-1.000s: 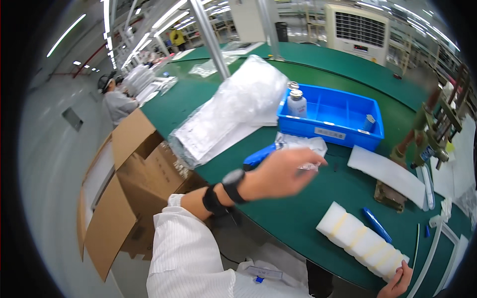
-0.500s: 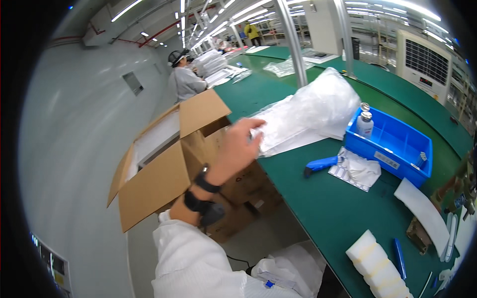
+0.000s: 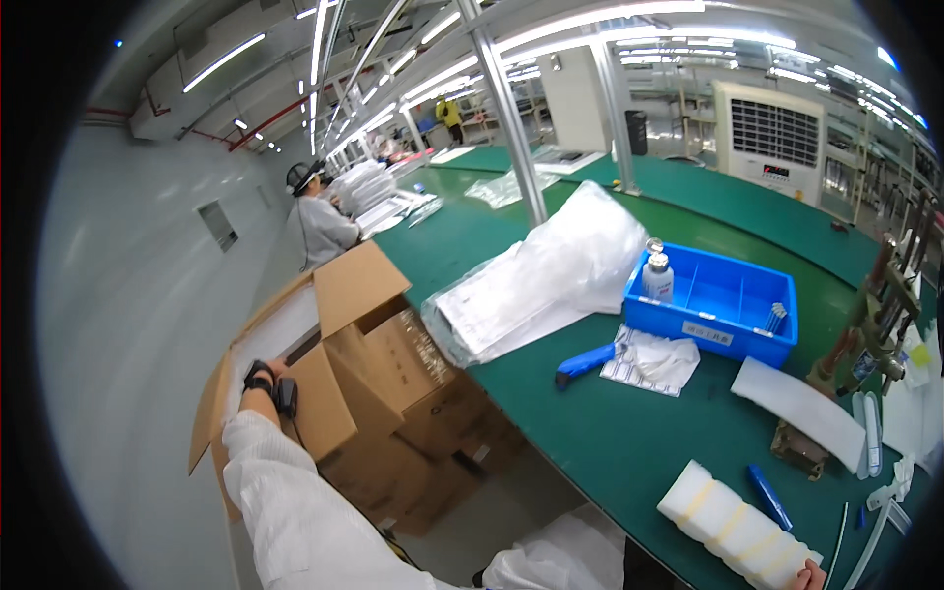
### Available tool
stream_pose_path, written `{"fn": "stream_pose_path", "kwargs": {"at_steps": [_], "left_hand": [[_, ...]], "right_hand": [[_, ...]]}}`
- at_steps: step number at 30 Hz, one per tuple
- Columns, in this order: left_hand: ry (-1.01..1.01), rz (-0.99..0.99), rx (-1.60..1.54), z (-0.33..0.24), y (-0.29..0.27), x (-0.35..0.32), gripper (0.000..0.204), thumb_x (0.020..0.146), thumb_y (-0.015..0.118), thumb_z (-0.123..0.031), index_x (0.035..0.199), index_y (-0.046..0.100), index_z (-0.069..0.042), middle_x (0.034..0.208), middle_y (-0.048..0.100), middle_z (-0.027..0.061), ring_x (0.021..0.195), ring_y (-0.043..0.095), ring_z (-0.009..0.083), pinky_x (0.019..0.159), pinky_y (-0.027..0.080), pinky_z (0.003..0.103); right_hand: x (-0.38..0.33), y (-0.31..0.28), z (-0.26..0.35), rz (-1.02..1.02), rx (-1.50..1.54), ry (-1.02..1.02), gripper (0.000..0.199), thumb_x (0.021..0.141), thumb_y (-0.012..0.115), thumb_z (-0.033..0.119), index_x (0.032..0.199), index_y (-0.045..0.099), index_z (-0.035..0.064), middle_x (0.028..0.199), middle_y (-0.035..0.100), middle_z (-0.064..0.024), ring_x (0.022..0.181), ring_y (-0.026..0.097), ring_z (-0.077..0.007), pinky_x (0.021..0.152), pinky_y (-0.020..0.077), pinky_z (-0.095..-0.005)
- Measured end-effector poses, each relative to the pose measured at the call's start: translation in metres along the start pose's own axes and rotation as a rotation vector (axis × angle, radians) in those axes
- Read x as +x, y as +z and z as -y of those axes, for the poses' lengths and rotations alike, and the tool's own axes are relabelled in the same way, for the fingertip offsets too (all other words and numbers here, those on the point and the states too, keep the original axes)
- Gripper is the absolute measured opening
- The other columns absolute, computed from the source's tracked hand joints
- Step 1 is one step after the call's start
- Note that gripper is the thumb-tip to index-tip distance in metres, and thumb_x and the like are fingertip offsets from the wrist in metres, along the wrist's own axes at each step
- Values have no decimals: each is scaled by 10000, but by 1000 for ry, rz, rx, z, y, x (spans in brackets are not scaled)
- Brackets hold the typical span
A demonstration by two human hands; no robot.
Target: Assembling white plastic frames using glue and hand tools on a factory assembly line.
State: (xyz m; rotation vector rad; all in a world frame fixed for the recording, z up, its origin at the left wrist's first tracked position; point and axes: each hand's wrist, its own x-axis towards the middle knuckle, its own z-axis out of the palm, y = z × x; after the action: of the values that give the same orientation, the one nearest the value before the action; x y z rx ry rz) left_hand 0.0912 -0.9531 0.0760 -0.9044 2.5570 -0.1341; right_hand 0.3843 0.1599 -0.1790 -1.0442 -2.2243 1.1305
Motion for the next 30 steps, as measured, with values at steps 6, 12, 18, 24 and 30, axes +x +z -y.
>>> {"fn": "stream_pose_path", "kwargs": {"at_steps": [6, 12, 18, 24, 30], "left_hand": [[34, -251, -322, 34, -7, 0, 771, 726, 770, -370, 1369, 519, -26, 1352, 564, 224, 1266, 529, 366, 1017, 465, 444], [-198, -417, -36, 54, -23, -26, 743, 661, 794, -335, 1303, 540, -60, 1345, 526, 269, 1215, 523, 452, 1003, 477, 466], [-66, -482, -171, 0, 1, -2, 701, 603, 840, -283, 1223, 580, -84, 1265, 598, 236, 1170, 570, 416, 978, 496, 445], [-95, -442, 246, 48, 4, -4, 364, 663, 740, -286, 997, 738, -139, 1065, 704, 170, 1044, 659, 328, 922, 531, 427], [-223, -851, 4, -33, -38, -72, 285, 837, 626, -228, 1088, 678, -101, 1065, 692, 170, 990, 652, 364, 844, 527, 483]], "right_hand": [[-53, 0, 133, -86, 38, -396, 288, 988, 545, 168, 1193, 637, -13, 1033, 653, -209, 940, 633, -295, 848, 521, -393], [-25, 8, 84, 12, 52, -499, 277, 966, 556, 132, 1197, 649, 10, 1033, 674, -216, 924, 652, -289, 830, 528, -380], [-28, 7, 76, -196, -211, -227, 204, 949, 563, 129, 981, 702, -17, 815, 633, -148, 709, 602, -307, 645, 476, -402], [-35, 21, 106, -131, -105, -182, 211, 952, 557, 122, 983, 694, -35, 795, 631, -154, 701, 596, -308, 646, 473, -408], [-64, 7, 168, -302, -50, -520, 223, 957, 553, 134, 983, 694, -37, 843, 662, -171, 753, 618, -312, 701, 488, -404]]}}
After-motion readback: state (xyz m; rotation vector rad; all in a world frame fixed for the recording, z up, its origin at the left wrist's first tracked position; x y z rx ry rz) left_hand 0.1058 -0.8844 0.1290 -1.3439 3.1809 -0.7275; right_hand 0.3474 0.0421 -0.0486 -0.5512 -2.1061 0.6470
